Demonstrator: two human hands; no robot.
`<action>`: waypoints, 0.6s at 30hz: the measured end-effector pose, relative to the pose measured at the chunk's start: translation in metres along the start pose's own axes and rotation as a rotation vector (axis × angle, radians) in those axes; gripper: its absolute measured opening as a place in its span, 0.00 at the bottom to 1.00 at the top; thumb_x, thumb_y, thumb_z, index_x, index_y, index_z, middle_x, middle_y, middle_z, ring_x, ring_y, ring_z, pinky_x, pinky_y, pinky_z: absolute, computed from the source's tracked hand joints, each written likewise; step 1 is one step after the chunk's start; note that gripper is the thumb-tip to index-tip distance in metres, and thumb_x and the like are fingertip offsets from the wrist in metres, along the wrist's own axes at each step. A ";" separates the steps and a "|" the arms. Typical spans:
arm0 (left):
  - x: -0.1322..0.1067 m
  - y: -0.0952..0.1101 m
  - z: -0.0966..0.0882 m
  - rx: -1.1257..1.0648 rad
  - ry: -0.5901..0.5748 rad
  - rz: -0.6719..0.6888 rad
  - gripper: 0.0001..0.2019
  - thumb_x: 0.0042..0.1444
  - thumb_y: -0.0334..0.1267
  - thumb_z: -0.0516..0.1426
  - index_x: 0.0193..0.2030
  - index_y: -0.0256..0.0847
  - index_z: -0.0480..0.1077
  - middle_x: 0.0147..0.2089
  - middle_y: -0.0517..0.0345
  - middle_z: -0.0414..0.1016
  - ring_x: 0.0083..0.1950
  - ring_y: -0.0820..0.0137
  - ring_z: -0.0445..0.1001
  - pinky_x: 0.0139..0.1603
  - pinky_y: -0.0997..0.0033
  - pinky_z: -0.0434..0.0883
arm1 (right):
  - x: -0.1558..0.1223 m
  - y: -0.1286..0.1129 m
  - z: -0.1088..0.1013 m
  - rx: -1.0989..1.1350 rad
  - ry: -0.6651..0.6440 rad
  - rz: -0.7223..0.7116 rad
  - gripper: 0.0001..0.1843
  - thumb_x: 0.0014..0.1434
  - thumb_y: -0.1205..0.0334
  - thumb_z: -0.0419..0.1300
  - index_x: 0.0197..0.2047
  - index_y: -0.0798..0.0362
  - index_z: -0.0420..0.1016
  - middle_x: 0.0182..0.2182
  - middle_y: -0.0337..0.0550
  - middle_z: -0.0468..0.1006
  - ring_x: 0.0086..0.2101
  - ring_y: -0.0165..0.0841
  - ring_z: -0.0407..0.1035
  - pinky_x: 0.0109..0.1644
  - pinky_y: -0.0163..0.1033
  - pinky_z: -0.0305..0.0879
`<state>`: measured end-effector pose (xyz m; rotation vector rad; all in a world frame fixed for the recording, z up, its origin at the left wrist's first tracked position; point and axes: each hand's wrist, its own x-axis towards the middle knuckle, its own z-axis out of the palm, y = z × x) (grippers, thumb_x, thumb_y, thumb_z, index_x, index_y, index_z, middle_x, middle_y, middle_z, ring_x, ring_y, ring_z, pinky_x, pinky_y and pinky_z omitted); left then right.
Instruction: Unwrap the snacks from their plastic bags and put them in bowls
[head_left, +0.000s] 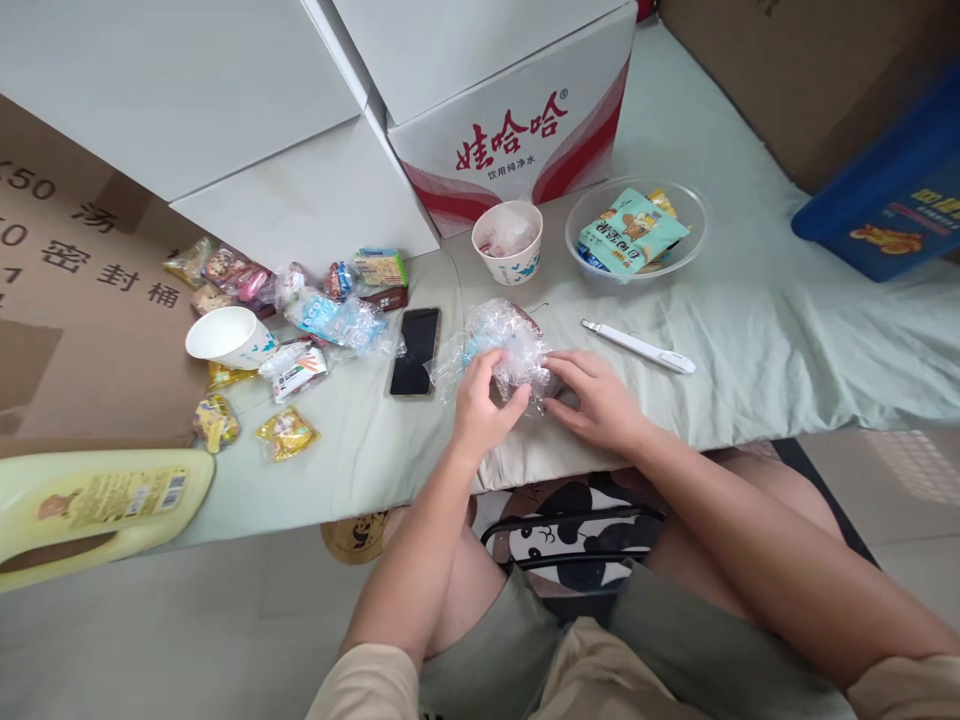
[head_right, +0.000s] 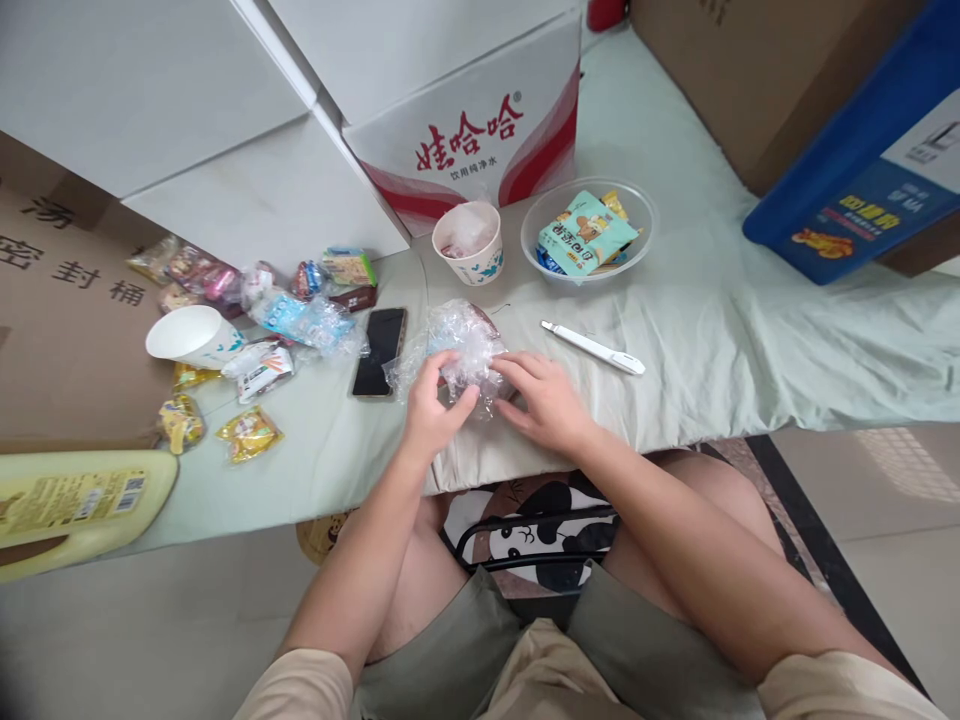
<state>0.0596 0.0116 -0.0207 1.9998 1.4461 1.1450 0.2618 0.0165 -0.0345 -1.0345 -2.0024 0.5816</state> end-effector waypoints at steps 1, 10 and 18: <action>0.001 0.001 0.001 0.025 -0.002 0.024 0.15 0.59 0.41 0.60 0.52 0.43 0.69 0.51 0.50 0.76 0.53 0.62 0.75 0.52 0.60 0.75 | 0.000 0.000 0.001 -0.016 0.005 0.014 0.16 0.63 0.61 0.58 0.54 0.48 0.72 0.49 0.52 0.78 0.48 0.45 0.73 0.52 0.54 0.70; 0.003 -0.005 -0.002 -0.110 0.103 -0.233 0.10 0.64 0.46 0.56 0.44 0.43 0.71 0.35 0.59 0.74 0.30 0.72 0.70 0.32 0.71 0.69 | 0.003 0.001 -0.003 -0.027 0.151 0.132 0.10 0.61 0.66 0.56 0.45 0.48 0.71 0.49 0.49 0.78 0.49 0.44 0.73 0.54 0.52 0.69; 0.004 -0.004 -0.004 -0.216 0.184 -0.302 0.12 0.64 0.49 0.56 0.42 0.43 0.69 0.32 0.60 0.71 0.31 0.72 0.71 0.32 0.72 0.70 | 0.002 0.000 -0.006 -0.042 0.206 0.116 0.13 0.58 0.72 0.53 0.42 0.49 0.74 0.34 0.44 0.75 0.37 0.40 0.71 0.44 0.45 0.67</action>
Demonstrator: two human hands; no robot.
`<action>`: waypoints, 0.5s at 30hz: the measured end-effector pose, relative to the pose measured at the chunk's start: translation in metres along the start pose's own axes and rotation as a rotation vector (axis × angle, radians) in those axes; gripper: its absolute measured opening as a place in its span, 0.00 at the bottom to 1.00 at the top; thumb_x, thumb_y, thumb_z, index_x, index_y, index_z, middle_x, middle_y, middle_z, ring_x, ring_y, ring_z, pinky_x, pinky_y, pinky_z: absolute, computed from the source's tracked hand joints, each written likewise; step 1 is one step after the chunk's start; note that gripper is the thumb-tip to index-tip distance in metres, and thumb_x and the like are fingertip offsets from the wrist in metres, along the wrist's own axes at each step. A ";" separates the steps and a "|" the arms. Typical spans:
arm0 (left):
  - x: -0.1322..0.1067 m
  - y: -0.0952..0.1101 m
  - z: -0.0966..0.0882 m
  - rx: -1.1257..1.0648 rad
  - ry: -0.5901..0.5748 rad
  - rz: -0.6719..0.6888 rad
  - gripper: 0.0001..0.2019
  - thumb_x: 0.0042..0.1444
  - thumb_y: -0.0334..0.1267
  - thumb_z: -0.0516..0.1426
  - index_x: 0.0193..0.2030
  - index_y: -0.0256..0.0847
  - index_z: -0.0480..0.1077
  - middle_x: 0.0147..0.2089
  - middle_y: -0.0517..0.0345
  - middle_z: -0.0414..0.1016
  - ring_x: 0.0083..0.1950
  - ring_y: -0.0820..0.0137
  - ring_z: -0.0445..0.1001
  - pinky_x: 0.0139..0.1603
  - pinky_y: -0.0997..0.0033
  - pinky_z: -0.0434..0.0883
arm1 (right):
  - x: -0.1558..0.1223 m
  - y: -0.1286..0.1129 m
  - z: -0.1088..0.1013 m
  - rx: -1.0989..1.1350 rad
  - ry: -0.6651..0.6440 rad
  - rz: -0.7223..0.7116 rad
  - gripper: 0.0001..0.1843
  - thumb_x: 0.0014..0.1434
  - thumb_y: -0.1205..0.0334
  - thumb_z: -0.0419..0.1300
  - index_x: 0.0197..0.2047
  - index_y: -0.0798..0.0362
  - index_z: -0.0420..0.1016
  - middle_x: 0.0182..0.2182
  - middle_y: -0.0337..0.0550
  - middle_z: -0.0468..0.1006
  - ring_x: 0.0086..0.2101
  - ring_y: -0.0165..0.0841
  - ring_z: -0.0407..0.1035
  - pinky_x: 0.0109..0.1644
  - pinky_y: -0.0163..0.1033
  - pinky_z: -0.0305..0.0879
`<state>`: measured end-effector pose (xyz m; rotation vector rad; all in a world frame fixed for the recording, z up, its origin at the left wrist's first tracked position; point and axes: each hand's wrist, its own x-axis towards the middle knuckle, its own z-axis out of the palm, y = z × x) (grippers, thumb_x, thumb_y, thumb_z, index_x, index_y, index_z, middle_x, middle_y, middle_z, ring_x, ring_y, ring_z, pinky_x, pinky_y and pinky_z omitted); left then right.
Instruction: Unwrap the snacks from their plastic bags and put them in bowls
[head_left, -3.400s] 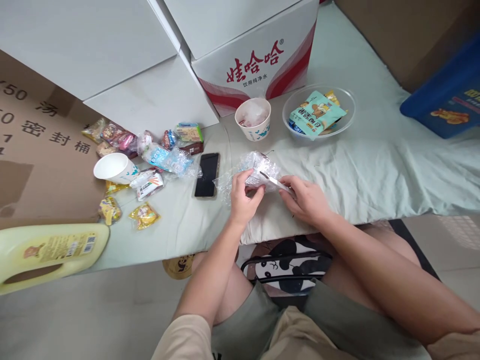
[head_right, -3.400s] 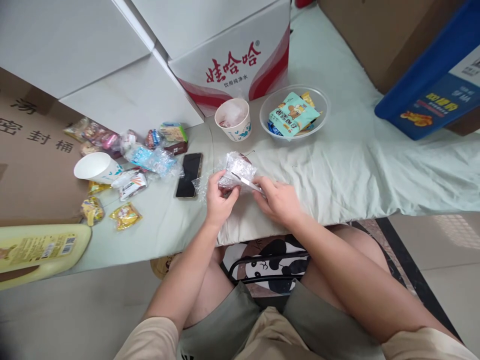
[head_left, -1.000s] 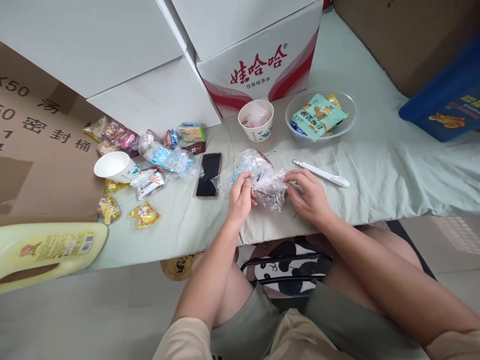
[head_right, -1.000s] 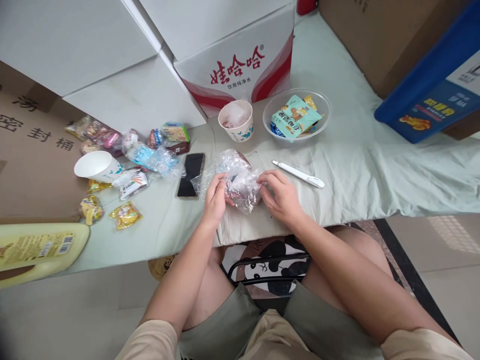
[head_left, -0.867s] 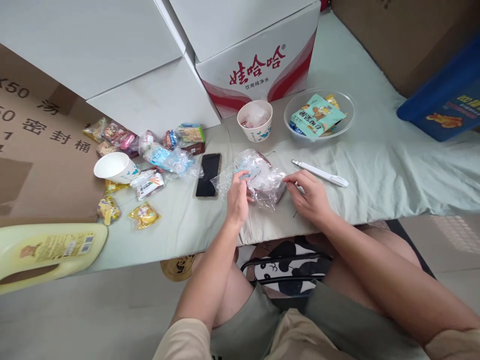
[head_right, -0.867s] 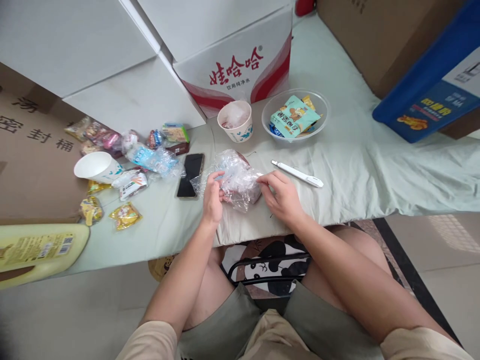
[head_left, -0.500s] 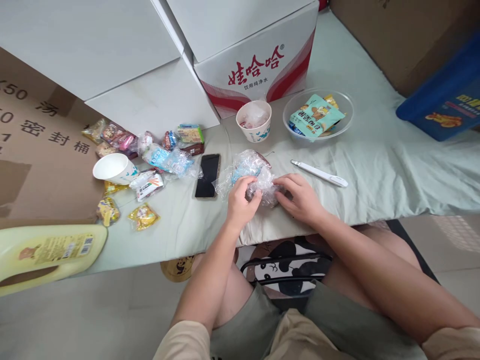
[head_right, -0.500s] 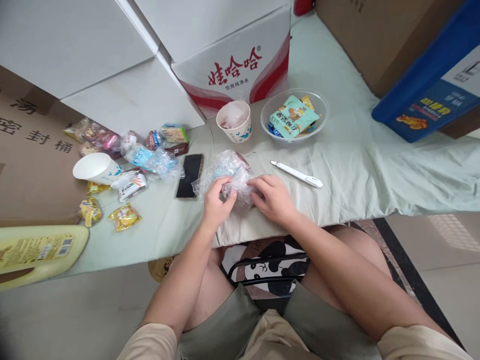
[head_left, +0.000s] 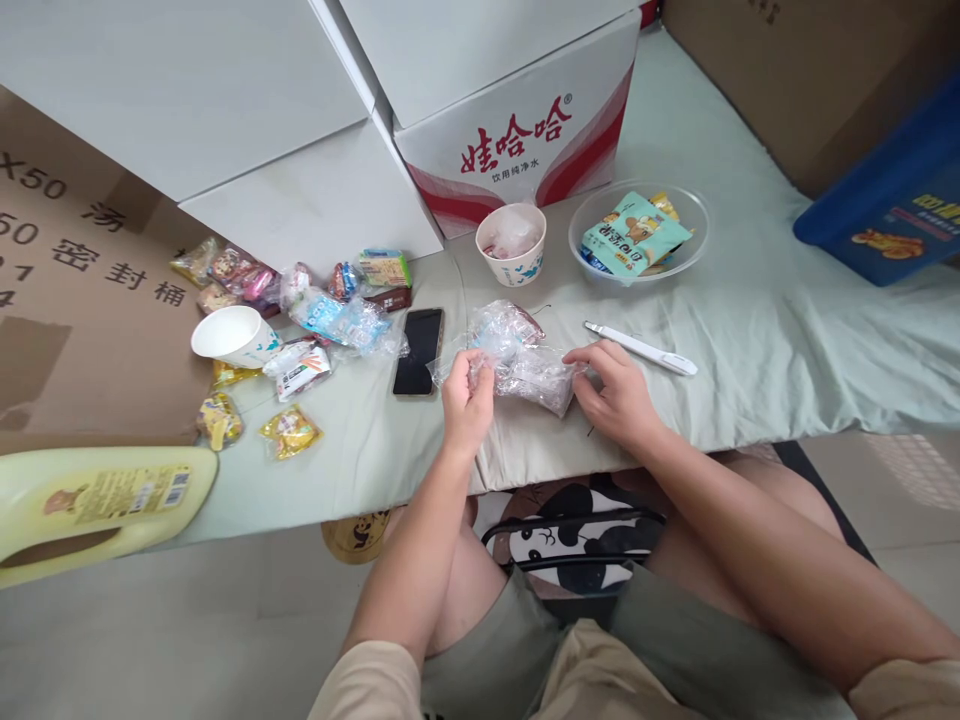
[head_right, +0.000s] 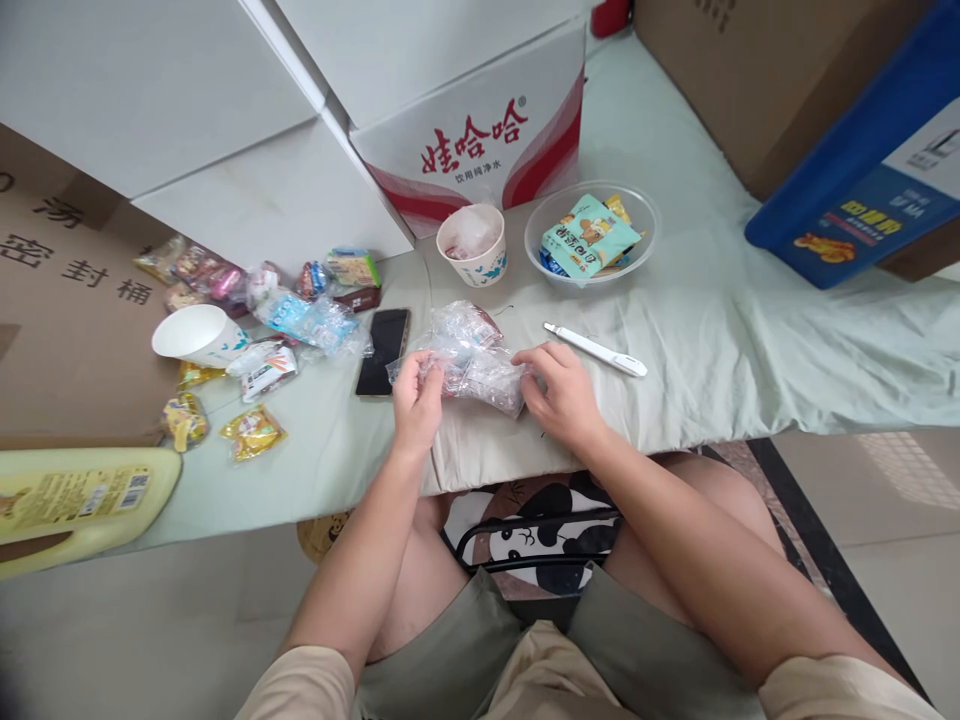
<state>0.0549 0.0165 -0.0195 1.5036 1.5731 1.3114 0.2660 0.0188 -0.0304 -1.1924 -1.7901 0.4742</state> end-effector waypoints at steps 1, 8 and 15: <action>0.000 0.000 0.000 -0.007 0.008 -0.009 0.11 0.64 0.48 0.56 0.42 0.43 0.69 0.32 0.60 0.71 0.30 0.73 0.71 0.31 0.72 0.70 | 0.001 0.001 -0.001 0.008 0.015 -0.001 0.12 0.57 0.72 0.53 0.40 0.49 0.73 0.34 0.44 0.75 0.37 0.39 0.71 0.44 0.45 0.67; 0.000 0.001 -0.001 -0.003 0.015 -0.041 0.07 0.63 0.43 0.56 0.42 0.43 0.69 0.31 0.62 0.70 0.29 0.73 0.71 0.31 0.74 0.69 | 0.003 0.000 -0.009 0.076 0.045 0.072 0.10 0.51 0.73 0.53 0.35 0.49 0.68 0.32 0.41 0.75 0.34 0.37 0.69 0.39 0.42 0.64; -0.002 0.002 -0.002 0.004 -0.054 -0.001 0.10 0.64 0.46 0.54 0.43 0.43 0.69 0.33 0.60 0.72 0.33 0.71 0.72 0.35 0.72 0.68 | 0.001 -0.004 -0.007 0.123 -0.033 0.086 0.07 0.55 0.69 0.53 0.34 0.50 0.70 0.30 0.41 0.76 0.31 0.34 0.68 0.37 0.40 0.64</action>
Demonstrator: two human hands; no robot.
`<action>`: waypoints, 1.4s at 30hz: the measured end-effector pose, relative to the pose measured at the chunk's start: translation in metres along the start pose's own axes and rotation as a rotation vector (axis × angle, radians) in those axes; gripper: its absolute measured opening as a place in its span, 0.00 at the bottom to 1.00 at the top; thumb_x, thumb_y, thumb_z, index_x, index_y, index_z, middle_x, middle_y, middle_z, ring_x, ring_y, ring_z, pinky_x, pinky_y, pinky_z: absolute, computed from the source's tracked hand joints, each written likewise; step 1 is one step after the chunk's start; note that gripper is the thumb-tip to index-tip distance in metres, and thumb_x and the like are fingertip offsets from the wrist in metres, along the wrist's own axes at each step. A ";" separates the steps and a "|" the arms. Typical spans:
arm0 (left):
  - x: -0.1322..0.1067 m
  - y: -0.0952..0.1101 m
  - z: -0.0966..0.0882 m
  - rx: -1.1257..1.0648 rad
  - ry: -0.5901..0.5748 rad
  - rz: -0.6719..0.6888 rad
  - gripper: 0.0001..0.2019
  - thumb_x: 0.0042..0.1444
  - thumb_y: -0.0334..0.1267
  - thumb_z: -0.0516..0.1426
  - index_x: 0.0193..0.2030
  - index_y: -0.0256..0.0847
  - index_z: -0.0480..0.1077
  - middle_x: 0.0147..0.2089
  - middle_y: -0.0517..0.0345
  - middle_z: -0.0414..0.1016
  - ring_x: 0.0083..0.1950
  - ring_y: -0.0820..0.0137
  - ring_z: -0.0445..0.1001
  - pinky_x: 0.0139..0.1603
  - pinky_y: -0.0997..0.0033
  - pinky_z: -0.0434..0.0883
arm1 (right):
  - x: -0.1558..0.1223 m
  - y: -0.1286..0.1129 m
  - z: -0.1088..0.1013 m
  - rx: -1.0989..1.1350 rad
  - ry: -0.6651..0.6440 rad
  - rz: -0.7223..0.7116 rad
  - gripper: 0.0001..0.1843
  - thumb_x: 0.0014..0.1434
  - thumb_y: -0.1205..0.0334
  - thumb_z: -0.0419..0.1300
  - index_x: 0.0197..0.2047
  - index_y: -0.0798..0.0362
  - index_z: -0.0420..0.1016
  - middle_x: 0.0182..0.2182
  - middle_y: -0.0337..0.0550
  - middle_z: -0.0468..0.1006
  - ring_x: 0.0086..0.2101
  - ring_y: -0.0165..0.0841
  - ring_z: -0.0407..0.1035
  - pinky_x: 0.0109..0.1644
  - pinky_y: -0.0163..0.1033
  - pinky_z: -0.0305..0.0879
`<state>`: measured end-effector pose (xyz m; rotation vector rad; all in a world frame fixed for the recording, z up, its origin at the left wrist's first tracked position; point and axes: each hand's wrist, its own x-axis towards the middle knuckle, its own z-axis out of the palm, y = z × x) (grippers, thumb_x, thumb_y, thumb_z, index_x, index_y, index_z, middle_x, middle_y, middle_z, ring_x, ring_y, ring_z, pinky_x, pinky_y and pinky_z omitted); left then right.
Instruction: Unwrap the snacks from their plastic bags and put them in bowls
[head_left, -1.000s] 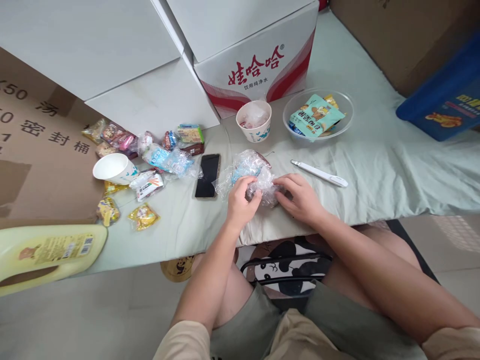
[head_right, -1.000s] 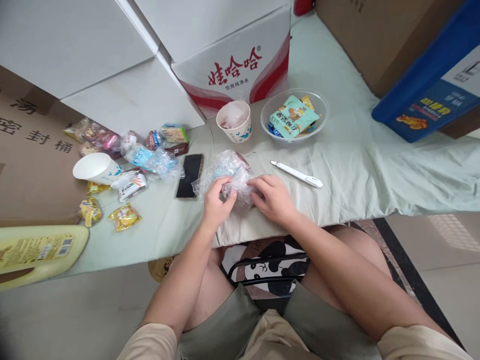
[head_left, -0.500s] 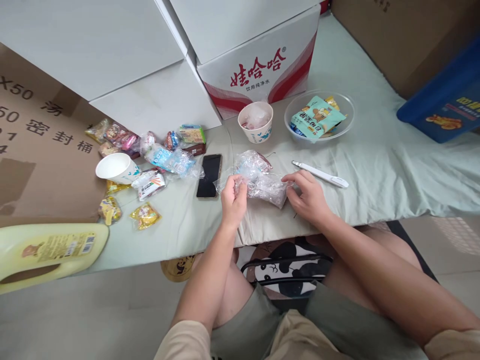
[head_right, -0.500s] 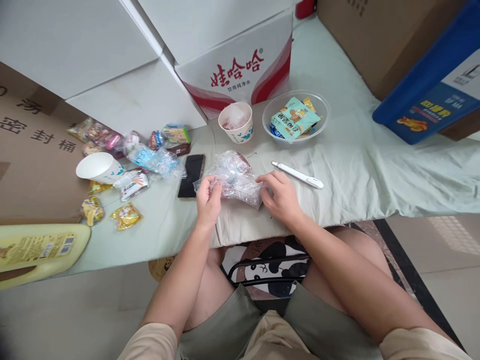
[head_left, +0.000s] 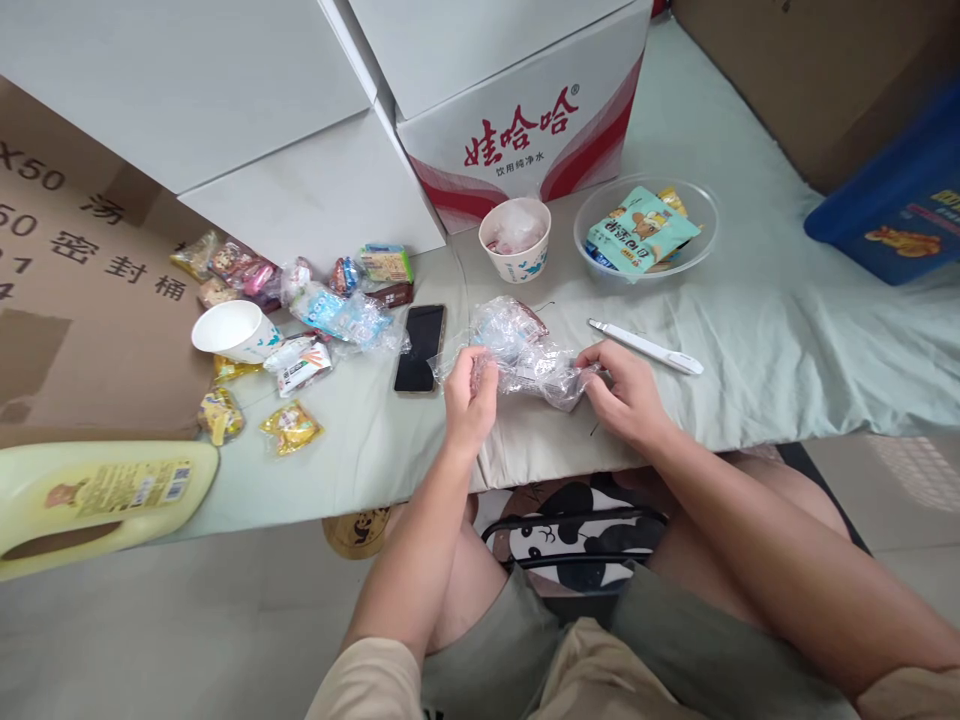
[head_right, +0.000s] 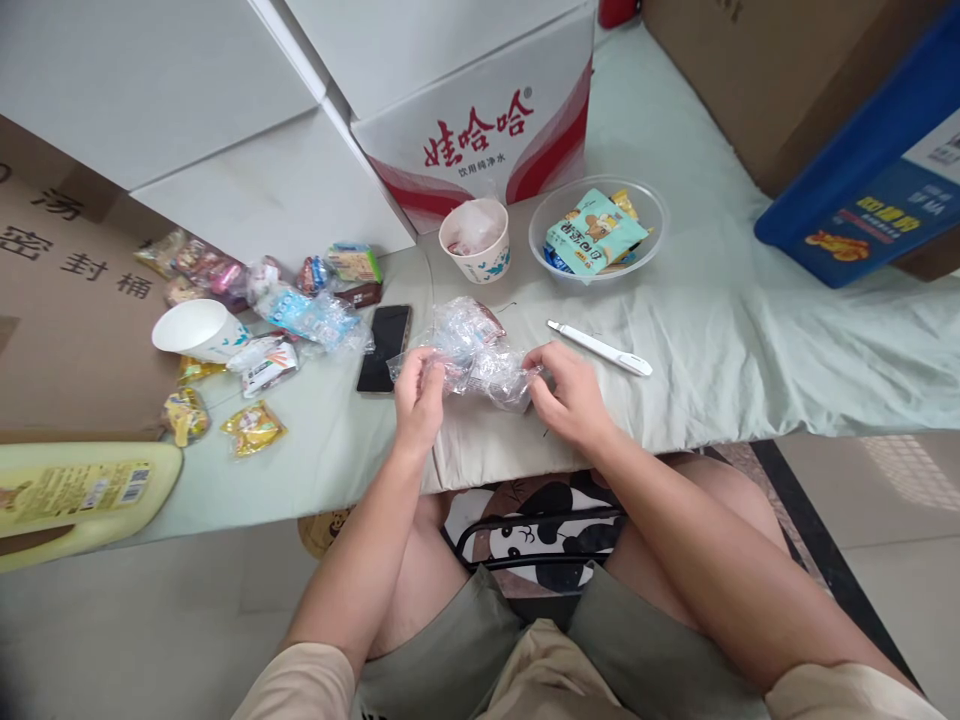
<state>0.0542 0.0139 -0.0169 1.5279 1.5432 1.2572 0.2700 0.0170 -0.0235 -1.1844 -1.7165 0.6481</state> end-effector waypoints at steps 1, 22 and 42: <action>0.000 0.000 0.000 0.005 -0.009 -0.004 0.09 0.64 0.46 0.54 0.43 0.43 0.69 0.33 0.60 0.72 0.32 0.71 0.72 0.35 0.72 0.68 | 0.000 0.000 0.000 -0.004 -0.004 0.007 0.07 0.55 0.69 0.53 0.34 0.50 0.70 0.30 0.41 0.76 0.31 0.34 0.68 0.37 0.40 0.64; -0.002 0.000 0.000 0.084 -0.089 -0.020 0.06 0.63 0.41 0.55 0.40 0.42 0.69 0.27 0.64 0.66 0.27 0.73 0.64 0.30 0.73 0.62 | 0.000 -0.001 0.001 -0.030 0.008 0.048 0.06 0.56 0.67 0.53 0.34 0.50 0.71 0.28 0.40 0.76 0.28 0.32 0.67 0.32 0.38 0.62; -0.002 0.001 0.001 0.106 -0.115 -0.017 0.07 0.63 0.42 0.54 0.37 0.42 0.69 0.27 0.63 0.68 0.28 0.73 0.66 0.32 0.72 0.64 | -0.001 0.000 0.002 -0.018 -0.024 0.095 0.06 0.56 0.66 0.53 0.34 0.50 0.72 0.29 0.41 0.77 0.28 0.32 0.67 0.31 0.38 0.61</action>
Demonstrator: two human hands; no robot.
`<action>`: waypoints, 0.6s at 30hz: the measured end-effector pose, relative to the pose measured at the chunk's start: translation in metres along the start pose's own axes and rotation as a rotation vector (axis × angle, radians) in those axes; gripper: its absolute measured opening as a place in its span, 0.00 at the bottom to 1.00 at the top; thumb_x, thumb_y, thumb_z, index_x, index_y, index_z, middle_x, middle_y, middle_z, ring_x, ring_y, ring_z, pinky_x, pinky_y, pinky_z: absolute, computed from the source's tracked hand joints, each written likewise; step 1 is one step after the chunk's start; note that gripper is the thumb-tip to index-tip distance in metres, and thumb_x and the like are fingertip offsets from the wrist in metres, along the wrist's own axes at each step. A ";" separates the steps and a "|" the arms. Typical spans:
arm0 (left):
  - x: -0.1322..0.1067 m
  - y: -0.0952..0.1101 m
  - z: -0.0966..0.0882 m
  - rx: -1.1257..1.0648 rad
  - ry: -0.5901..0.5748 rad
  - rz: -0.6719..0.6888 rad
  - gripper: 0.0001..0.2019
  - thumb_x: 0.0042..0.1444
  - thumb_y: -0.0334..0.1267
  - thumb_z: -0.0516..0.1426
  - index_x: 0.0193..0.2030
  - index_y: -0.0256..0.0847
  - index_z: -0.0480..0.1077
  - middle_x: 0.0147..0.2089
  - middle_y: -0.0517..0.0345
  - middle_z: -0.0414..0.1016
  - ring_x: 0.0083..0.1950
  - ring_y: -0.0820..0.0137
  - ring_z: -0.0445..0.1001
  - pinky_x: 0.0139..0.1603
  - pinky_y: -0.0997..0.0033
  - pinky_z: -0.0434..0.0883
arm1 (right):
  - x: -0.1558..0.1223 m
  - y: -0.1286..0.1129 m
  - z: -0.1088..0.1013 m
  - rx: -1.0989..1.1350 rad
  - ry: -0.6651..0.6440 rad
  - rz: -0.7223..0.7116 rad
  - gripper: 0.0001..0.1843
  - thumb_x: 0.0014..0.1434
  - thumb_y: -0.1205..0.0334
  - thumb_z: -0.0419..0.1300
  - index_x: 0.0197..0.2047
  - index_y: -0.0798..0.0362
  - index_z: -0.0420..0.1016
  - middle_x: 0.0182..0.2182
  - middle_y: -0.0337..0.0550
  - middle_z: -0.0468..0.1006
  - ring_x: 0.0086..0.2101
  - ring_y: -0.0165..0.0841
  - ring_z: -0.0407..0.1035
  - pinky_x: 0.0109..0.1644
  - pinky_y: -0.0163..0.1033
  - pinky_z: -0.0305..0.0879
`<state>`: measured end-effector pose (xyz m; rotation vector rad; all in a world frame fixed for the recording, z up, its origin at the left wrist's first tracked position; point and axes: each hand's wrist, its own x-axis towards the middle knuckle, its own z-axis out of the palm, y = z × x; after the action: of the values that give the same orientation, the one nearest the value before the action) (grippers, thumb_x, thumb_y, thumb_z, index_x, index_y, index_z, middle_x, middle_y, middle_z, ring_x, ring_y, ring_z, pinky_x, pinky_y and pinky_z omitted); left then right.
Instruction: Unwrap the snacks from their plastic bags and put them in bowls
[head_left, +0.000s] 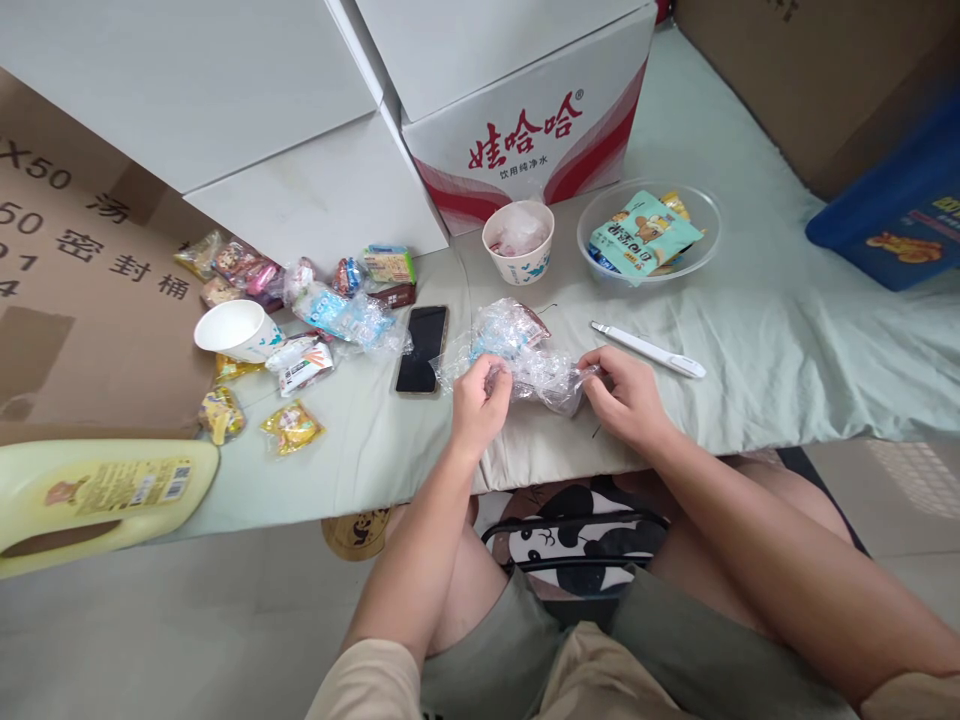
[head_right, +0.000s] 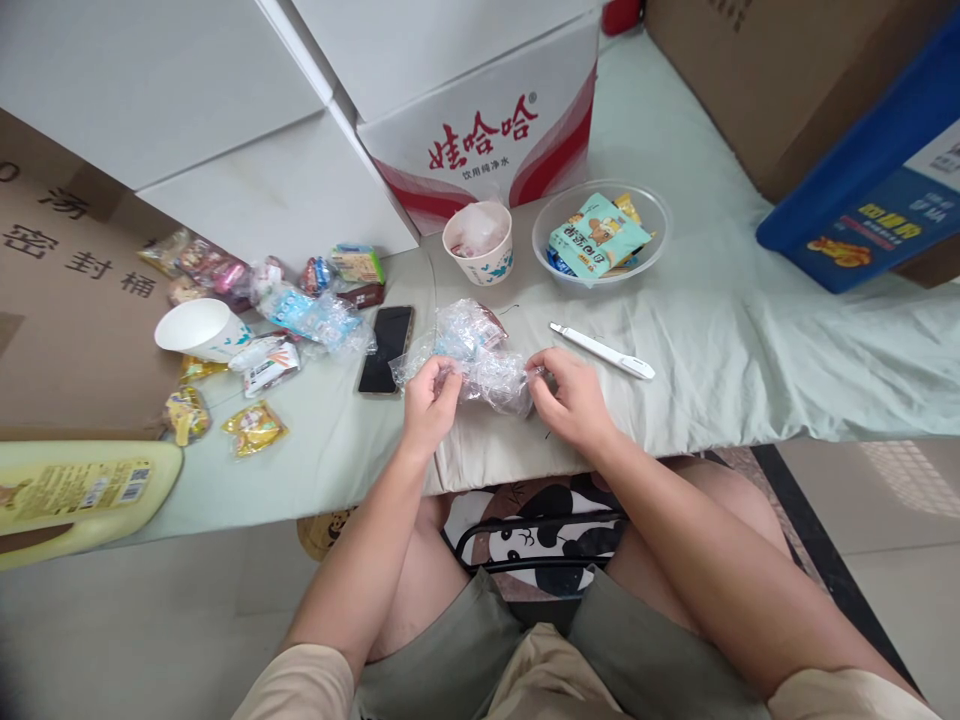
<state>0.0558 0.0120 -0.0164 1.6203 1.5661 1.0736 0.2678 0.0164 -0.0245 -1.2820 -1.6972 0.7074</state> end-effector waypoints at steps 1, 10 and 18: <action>0.000 0.000 0.000 0.002 0.000 -0.002 0.07 0.63 0.42 0.54 0.37 0.42 0.69 0.27 0.63 0.68 0.28 0.73 0.65 0.32 0.72 0.63 | 0.000 0.000 0.000 0.005 0.000 0.003 0.06 0.57 0.66 0.53 0.34 0.50 0.72 0.29 0.41 0.77 0.28 0.32 0.67 0.31 0.38 0.61; 0.000 0.004 -0.001 -0.018 -0.004 -0.001 0.06 0.62 0.39 0.54 0.35 0.42 0.68 0.27 0.64 0.67 0.28 0.73 0.65 0.33 0.72 0.63 | 0.001 -0.005 -0.004 0.077 0.008 -0.031 0.10 0.62 0.60 0.51 0.31 0.50 0.70 0.27 0.41 0.76 0.29 0.34 0.69 0.36 0.40 0.64; 0.000 0.001 -0.001 -0.004 -0.004 0.005 0.07 0.63 0.40 0.54 0.36 0.42 0.69 0.27 0.63 0.68 0.29 0.72 0.66 0.33 0.71 0.64 | 0.002 -0.004 -0.003 0.066 -0.006 0.009 0.14 0.64 0.59 0.50 0.27 0.50 0.68 0.24 0.41 0.75 0.28 0.34 0.68 0.34 0.40 0.63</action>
<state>0.0557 0.0117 -0.0155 1.6237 1.5573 1.0752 0.2686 0.0163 -0.0188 -1.2440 -1.6603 0.7673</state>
